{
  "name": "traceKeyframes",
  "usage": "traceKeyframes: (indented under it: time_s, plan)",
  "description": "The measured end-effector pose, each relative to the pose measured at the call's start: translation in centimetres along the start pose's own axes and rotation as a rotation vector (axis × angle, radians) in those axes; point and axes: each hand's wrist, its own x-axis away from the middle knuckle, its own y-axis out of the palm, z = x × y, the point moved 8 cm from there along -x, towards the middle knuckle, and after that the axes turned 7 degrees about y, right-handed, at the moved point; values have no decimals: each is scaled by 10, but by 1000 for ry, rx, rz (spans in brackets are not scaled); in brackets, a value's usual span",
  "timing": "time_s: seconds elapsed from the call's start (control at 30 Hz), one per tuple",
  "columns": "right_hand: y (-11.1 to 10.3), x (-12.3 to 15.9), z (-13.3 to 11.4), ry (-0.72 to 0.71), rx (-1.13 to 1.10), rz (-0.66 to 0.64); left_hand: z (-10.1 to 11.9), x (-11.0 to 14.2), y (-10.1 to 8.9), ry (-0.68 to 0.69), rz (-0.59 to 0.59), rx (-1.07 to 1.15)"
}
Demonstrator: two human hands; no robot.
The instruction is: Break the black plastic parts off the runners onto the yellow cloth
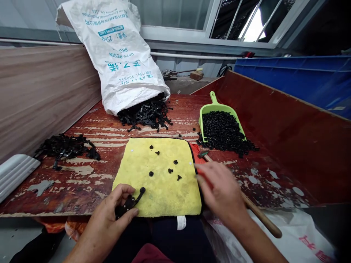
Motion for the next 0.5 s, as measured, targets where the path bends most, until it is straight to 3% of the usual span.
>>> traceKeyframes:
  time_s: [0.1,0.17,0.3,0.43,0.5]
  plan:
    - [15,9,-79,-298,-361,-157,3,5,2,-10,-18,138]
    - [30,14,-109,-395,-452,-251,4,8,2,-28,-9,257]
    - [44,18,-117,-392,-530,-251,2,10,-1,-61,2,421]
    - [33,25,-116,-455,-437,-134,9,10,13,-87,-247,402]
    - [28,30,-123,-527,-368,-87,11,9,15,-93,-256,406]
